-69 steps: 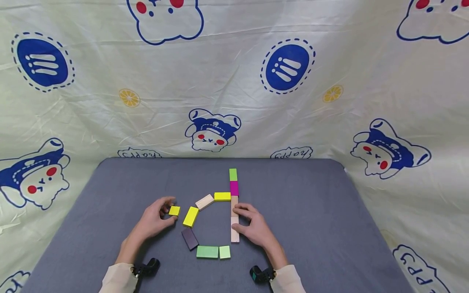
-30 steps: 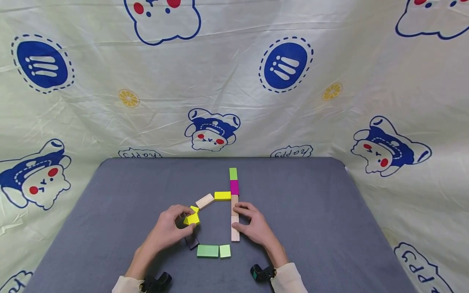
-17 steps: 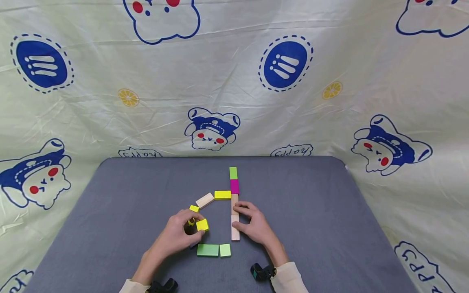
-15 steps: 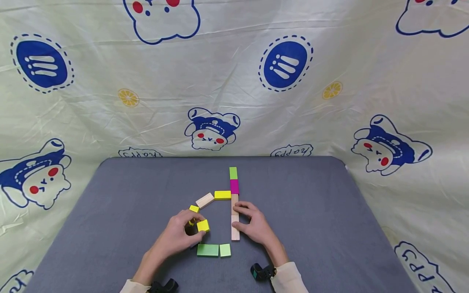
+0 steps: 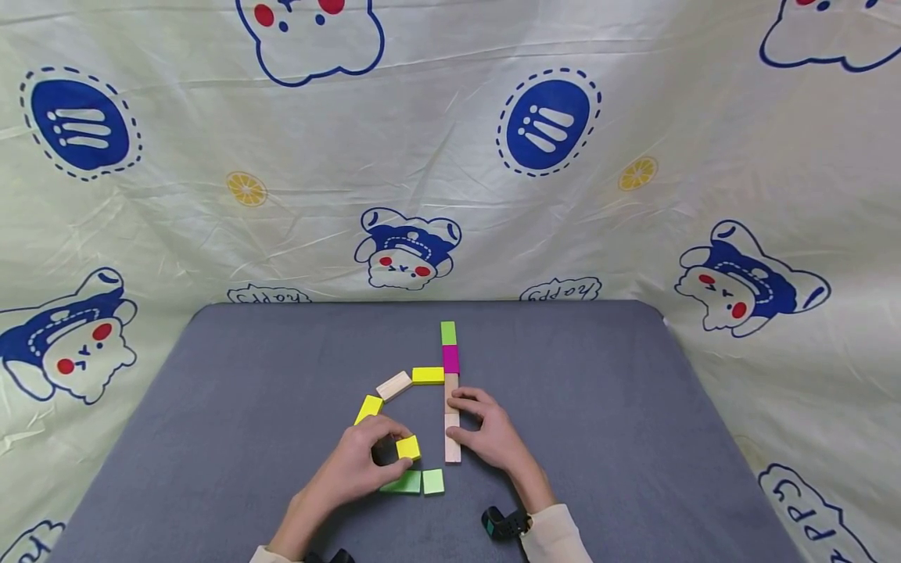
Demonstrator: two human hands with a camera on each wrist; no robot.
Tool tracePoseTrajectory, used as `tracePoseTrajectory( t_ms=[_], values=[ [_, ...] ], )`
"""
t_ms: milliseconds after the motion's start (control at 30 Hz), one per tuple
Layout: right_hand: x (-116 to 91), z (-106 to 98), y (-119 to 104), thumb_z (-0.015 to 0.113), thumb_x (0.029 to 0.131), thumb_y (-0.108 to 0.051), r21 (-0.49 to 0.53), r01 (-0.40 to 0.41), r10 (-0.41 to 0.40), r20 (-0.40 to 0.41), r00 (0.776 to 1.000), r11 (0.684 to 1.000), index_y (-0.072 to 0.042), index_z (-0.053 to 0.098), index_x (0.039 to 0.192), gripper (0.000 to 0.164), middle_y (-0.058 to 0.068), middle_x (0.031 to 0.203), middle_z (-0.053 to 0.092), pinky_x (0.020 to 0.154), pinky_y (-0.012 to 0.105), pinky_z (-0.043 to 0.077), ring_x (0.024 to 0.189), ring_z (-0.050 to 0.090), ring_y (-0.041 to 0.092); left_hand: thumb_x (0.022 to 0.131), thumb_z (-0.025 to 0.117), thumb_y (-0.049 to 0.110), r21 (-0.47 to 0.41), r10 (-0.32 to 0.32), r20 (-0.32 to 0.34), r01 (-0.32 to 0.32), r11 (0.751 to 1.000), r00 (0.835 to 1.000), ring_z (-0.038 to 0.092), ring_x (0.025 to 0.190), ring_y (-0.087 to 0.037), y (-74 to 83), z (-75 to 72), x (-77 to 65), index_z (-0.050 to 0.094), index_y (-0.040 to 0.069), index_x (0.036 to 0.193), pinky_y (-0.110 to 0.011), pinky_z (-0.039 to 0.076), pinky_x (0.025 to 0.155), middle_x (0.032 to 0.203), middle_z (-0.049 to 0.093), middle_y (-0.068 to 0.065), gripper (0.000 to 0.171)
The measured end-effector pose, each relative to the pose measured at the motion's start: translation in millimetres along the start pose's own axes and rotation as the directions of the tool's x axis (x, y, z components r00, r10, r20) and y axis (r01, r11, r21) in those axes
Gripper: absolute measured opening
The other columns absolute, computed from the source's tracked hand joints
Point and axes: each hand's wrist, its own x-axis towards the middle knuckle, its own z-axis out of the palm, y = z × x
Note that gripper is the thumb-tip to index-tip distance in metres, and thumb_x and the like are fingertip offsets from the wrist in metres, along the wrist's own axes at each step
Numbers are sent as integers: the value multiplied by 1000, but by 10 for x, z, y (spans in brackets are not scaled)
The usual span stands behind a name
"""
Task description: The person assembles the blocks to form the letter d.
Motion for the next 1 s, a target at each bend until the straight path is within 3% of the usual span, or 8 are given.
tracePoseTrajectory(
  t_ms=[133, 367, 533, 1000],
  values=[
    [-6, -4, -4, 83, 86, -16, -2, 9, -9, -1, 1000, 1000, -7, 71, 130, 46, 7, 141, 60, 115, 58, 38, 138, 51, 34, 87, 83, 18, -14, -13, 53, 14, 1000, 999, 60, 99, -8, 54, 58, 14, 74, 10, 113, -32, 54, 92, 107, 71, 7, 29],
    [-10, 0, -12, 83, 86, -15, 3, 7, -7, -2, 1000, 1000, -6, 71, 130, 46, 8, 141, 60, 114, 59, 38, 137, 52, 35, 86, 84, 23, 28, 33, 66, -35, 999, 997, 57, 99, -6, 137, 160, 10, 75, 15, 111, -28, 52, 90, 104, 68, 11, 28],
    [-13, -6, -8, 83, 86, -13, 9, 22, -22, -3, 1000, 1000, -5, 71, 130, 46, 10, 141, 60, 112, 60, 41, 136, 52, 36, 86, 83, 26, 20, -3, 82, 1, 1000, 997, 55, 100, -4, 168, 239, 6, 74, 18, 112, -26, 52, 89, 104, 66, 14, 29],
    [-12, -14, -16, 82, 86, -12, 8, 12, -12, -5, 1000, 1000, -5, 70, 131, 47, 10, 142, 59, 108, 59, 43, 136, 52, 35, 83, 85, 30, 109, 9, 23, -11, 994, 1000, 56, 92, -5, 250, 465, 15, 75, 22, 106, -25, 48, 83, 98, 66, 14, 26]
  ],
)
